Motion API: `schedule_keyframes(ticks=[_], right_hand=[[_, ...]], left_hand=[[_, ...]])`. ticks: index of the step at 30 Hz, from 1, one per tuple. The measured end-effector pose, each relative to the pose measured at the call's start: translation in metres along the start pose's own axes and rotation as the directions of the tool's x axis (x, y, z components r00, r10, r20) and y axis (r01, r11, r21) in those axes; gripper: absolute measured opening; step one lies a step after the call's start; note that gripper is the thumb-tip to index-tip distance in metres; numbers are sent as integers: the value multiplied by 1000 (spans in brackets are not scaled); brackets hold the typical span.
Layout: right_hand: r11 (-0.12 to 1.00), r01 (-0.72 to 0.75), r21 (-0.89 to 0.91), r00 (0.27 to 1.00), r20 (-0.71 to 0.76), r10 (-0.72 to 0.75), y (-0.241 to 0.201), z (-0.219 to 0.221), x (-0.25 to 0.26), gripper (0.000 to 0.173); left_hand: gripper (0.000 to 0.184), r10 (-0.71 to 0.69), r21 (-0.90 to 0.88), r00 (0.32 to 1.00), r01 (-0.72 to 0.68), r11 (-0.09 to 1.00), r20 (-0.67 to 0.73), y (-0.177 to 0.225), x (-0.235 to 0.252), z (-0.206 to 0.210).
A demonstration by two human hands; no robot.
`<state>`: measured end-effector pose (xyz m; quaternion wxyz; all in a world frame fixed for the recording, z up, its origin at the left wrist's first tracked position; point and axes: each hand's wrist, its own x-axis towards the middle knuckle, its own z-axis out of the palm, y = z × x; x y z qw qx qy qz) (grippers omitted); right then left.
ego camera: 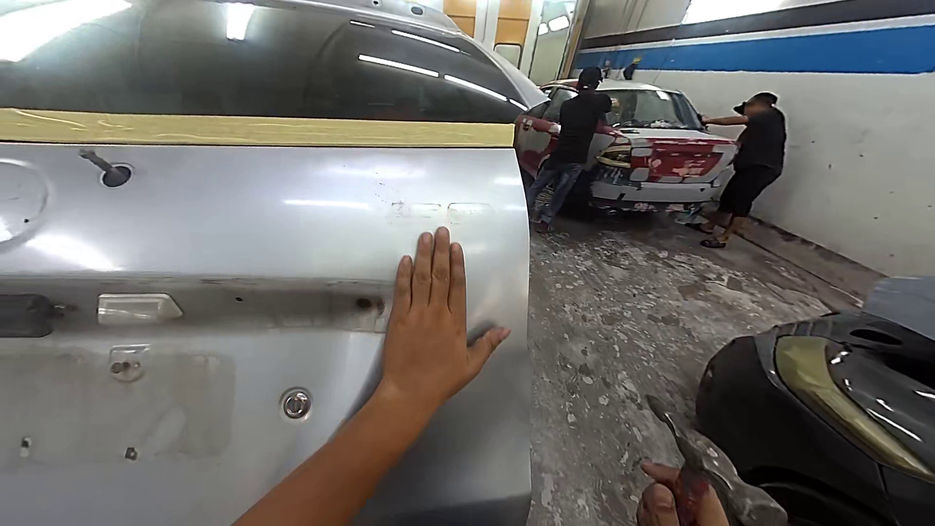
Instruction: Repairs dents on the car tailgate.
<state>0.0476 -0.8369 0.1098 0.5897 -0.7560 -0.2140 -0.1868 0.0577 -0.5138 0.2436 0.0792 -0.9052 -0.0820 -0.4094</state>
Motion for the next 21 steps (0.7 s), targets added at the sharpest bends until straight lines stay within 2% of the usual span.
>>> schedule_keyframes(ticks=[2,10,15,19,21], right_hand=[[998,44,-33,998,54,-42,-10,2,14,38],[981,148,127,950,257,-177,-61,18,57,33],[949,48,312,907,385,-172,-87,20,71,48],[913,-24,408,873,454,-180,-102,27,79,28],[922,35,386,850,474,-230,-101,35,83,25]], left_hand=[[116,7,14,1000,-7,1000,6,3,-15,3],[102,31,27,999,-32,999,30,15,-78,8],[97,28,58,997,-32,998,78,21,-118,8],[91,30,46,996,-34,998,86,22,-138,8],[88,29,37,996,-32,999,85,23,-145,8]])
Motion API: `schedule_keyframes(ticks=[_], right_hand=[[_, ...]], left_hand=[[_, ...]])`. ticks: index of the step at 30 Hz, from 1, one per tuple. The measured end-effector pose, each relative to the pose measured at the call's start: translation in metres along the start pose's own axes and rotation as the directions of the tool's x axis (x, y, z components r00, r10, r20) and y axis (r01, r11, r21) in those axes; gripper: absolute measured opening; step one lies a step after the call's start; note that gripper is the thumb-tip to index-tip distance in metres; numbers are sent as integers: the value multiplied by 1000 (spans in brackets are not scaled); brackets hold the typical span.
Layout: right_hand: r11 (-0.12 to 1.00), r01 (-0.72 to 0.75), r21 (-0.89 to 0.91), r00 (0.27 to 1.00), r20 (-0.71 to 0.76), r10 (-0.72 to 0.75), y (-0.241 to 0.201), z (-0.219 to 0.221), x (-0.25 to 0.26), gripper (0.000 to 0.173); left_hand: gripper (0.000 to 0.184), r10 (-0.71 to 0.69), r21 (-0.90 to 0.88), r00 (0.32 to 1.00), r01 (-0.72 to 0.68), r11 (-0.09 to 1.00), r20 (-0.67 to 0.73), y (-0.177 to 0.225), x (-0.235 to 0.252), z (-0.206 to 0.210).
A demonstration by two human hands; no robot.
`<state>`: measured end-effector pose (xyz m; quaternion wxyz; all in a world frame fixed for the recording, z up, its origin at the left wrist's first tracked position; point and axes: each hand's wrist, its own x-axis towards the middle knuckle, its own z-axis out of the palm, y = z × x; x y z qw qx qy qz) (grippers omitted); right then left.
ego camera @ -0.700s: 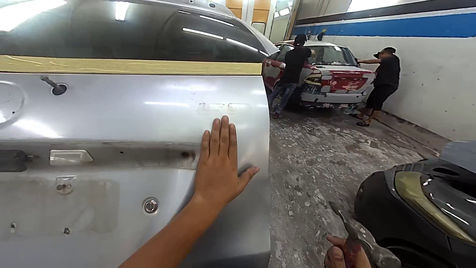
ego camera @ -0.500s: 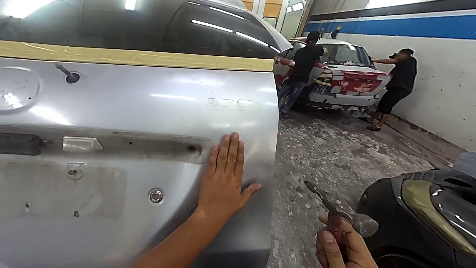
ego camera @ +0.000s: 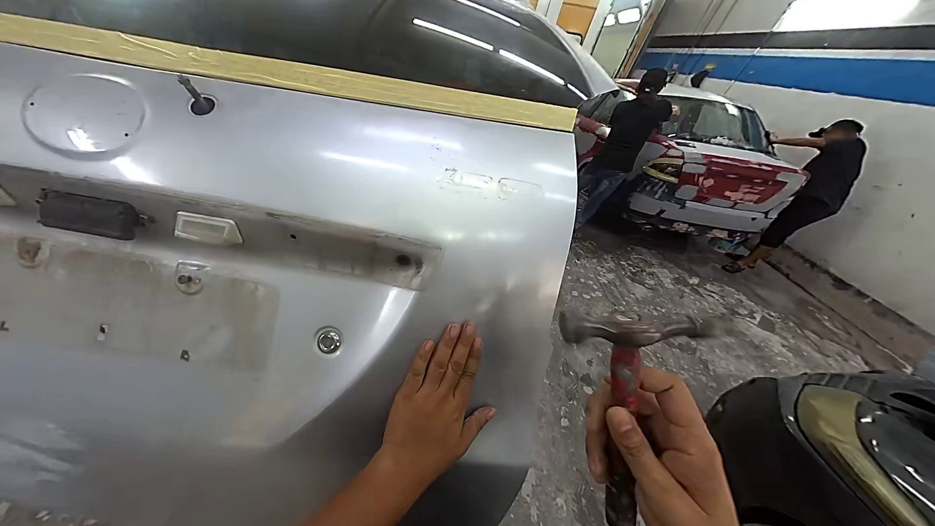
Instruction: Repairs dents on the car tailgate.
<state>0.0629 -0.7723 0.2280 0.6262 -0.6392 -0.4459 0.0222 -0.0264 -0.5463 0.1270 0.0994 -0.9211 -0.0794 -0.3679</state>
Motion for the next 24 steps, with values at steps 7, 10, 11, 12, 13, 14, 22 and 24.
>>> schedule_keyframes(ticks=[7,10,11,12,13,14,22,24], right_hand=[[692,253,-677,964,114,-240,34,13,14,43],[584,338,-738,937,203,-285,32,26,21,44],[555,358,-751,929,228,-291,33,29,25,43],[533,373,-759,923,247,-294,34,31,28,42],[518,383,-765,920,262,-293,35,32,31,42],[508,392,-767,916,271,-297,35,33,34,41],[413,382,-827,917,284,-281,41,41,46,37],[433,382,-816,915,266,-304,41,35,48,38]], left_hand=[[87,-51,-19,999,51,999,-18,11,-45,5],[88,-72,-23,997,71,997,-26,15,-51,5],[87,-75,-25,997,74,997,-24,16,-51,5],[86,-77,-27,997,76,997,-23,16,-52,4],[85,-79,-31,997,78,996,-22,16,-52,5],[85,-80,-36,997,79,996,-25,16,-52,5],[85,-78,-53,996,76,996,-37,17,-52,7],[85,-74,-56,996,72,996,-42,16,-51,8]])
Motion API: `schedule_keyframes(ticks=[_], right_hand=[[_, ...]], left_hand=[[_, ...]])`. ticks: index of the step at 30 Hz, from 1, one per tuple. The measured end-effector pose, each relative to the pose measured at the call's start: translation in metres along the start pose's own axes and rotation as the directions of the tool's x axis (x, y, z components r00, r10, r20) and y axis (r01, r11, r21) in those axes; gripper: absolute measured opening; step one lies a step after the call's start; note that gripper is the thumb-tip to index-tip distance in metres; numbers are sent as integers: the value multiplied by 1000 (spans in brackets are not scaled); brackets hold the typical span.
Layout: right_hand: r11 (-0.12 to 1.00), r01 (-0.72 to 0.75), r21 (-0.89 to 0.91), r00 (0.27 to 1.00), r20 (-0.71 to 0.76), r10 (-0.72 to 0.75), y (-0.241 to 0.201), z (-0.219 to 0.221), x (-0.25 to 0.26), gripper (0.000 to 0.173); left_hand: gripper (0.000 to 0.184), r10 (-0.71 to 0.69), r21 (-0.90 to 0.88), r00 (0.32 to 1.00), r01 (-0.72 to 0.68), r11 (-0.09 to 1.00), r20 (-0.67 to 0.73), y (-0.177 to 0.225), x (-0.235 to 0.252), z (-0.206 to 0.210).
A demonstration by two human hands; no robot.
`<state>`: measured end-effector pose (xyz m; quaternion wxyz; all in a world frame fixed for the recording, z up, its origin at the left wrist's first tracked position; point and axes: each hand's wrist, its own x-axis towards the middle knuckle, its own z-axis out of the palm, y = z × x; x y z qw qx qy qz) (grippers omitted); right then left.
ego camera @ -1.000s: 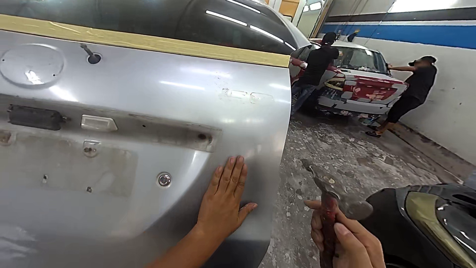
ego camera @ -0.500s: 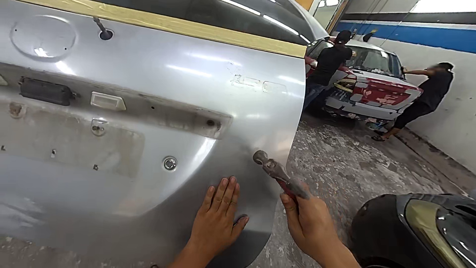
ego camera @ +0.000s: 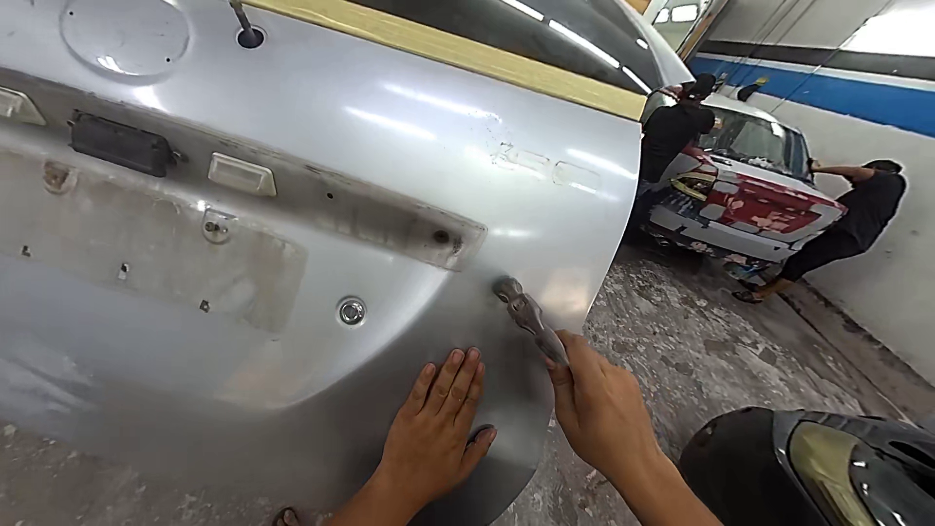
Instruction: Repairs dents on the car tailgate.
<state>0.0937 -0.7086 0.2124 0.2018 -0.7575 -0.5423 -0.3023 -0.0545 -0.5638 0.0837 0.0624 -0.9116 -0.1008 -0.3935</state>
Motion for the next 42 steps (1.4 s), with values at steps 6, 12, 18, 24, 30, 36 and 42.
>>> schedule_keyframes(ticks=[6,12,18,24,30,36,42], right_hand=[[998,-62,25,998,21,62,5,2,-12,39],[986,-167,25,984,-50,169,10,4,-15,36],[982,-185,47,977,-102,189,18,2,-13,32],[982,-186,42,965,-178,191,28,-8,-5,31],[976,-218,26,966,-135,219,42,-16,5,30],[981,-189,36,972,-139,192,42,-32,24,27],[976,-218,14,968,-124,218,44,-42,32,27]], left_hand=[[86,-6,-14,1000,6,1000,-15,1,0,-1],[89,-4,7,1000,4,1000,-11,2,1,-4],[90,1,12,1000,-1,1000,-20,3,2,-6],[91,1,14,1000,0,1000,-31,3,4,-7],[93,5,16,1000,-5,1000,-27,4,6,-12],[92,-1,13,1000,1,1000,-23,5,8,-15],[93,-1,16,1000,2,1000,-19,8,7,-17]])
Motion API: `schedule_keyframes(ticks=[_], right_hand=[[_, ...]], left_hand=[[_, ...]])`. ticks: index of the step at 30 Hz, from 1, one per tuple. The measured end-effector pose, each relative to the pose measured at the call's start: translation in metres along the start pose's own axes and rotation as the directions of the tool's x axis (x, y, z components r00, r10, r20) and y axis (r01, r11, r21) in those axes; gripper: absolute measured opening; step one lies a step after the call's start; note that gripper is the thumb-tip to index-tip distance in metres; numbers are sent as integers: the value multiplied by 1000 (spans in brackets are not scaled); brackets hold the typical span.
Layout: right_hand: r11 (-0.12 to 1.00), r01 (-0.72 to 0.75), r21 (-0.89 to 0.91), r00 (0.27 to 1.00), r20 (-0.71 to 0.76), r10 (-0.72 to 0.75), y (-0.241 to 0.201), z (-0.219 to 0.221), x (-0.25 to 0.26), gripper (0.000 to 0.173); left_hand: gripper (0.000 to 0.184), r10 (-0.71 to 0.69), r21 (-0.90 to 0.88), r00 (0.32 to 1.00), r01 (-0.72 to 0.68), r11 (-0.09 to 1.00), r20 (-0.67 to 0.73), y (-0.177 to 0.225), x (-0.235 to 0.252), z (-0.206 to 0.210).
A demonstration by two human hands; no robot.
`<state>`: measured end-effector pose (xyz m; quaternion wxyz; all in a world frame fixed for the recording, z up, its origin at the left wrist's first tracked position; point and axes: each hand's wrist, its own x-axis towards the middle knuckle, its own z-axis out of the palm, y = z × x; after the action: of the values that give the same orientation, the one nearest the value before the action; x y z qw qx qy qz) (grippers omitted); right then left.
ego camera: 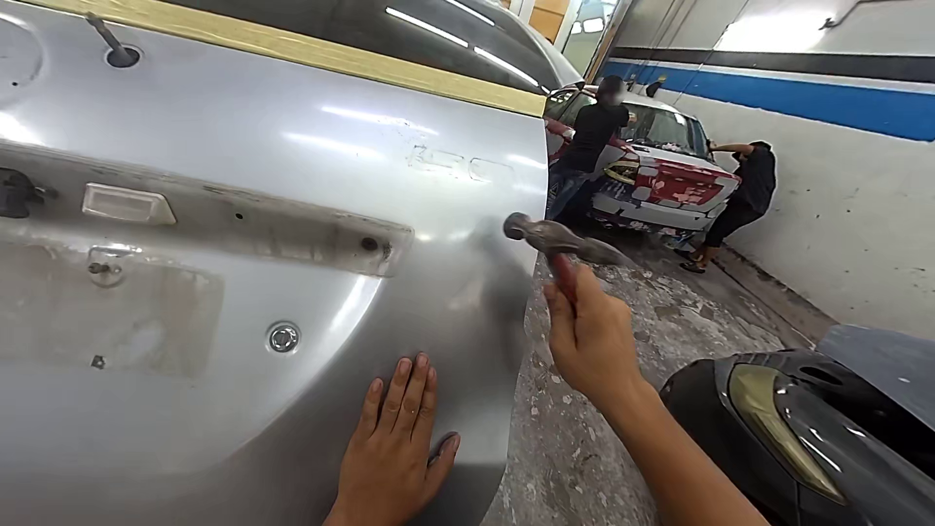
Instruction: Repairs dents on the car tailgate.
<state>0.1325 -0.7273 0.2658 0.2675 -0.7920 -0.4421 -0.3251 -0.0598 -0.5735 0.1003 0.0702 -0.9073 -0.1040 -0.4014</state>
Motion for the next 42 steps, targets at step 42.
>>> schedule_keyframes(ticks=[42], right_hand=[[988,152,-10,978,146,-149,-49,21,-49,31]], left_hand=[[88,2,-33,1000,-2,999,-6,2,2,-6]])
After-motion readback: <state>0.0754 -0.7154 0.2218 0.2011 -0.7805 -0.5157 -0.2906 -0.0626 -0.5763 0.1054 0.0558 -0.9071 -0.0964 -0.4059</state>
